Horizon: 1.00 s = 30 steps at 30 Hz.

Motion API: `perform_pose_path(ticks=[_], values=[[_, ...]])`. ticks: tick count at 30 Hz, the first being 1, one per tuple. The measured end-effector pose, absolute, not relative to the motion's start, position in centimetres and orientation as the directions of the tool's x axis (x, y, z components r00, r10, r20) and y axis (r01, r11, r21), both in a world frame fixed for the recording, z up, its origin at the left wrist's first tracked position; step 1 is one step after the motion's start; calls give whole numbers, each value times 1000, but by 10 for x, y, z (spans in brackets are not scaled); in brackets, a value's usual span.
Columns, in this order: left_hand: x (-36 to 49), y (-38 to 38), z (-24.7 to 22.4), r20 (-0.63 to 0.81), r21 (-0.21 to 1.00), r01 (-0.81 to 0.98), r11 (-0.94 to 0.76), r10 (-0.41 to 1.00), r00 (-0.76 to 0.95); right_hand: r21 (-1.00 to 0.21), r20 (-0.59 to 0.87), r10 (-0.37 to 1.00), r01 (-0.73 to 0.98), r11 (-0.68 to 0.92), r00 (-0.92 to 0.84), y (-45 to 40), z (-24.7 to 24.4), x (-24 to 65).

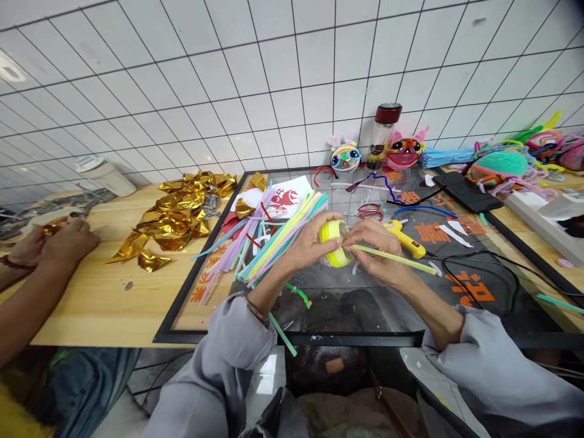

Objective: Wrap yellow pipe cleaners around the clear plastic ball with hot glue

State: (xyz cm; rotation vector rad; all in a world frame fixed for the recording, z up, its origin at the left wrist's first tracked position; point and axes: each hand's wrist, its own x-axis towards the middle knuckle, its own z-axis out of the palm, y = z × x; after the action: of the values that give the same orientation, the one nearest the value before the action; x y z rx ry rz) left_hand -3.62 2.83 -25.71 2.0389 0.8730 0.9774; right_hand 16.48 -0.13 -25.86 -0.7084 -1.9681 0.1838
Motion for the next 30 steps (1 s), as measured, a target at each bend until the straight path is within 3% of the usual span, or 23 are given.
perform_pose_path(ticks=[17, 30], values=[[-34, 32, -265, 441, 827, 133, -547, 776, 450, -535, 675, 678, 440, 721, -290, -1, -257, 163], [-32, 30, -259, 450, 814, 126, -567, 753, 480, -551, 675, 681, 421, 721, -284, 0, -258, 164]])
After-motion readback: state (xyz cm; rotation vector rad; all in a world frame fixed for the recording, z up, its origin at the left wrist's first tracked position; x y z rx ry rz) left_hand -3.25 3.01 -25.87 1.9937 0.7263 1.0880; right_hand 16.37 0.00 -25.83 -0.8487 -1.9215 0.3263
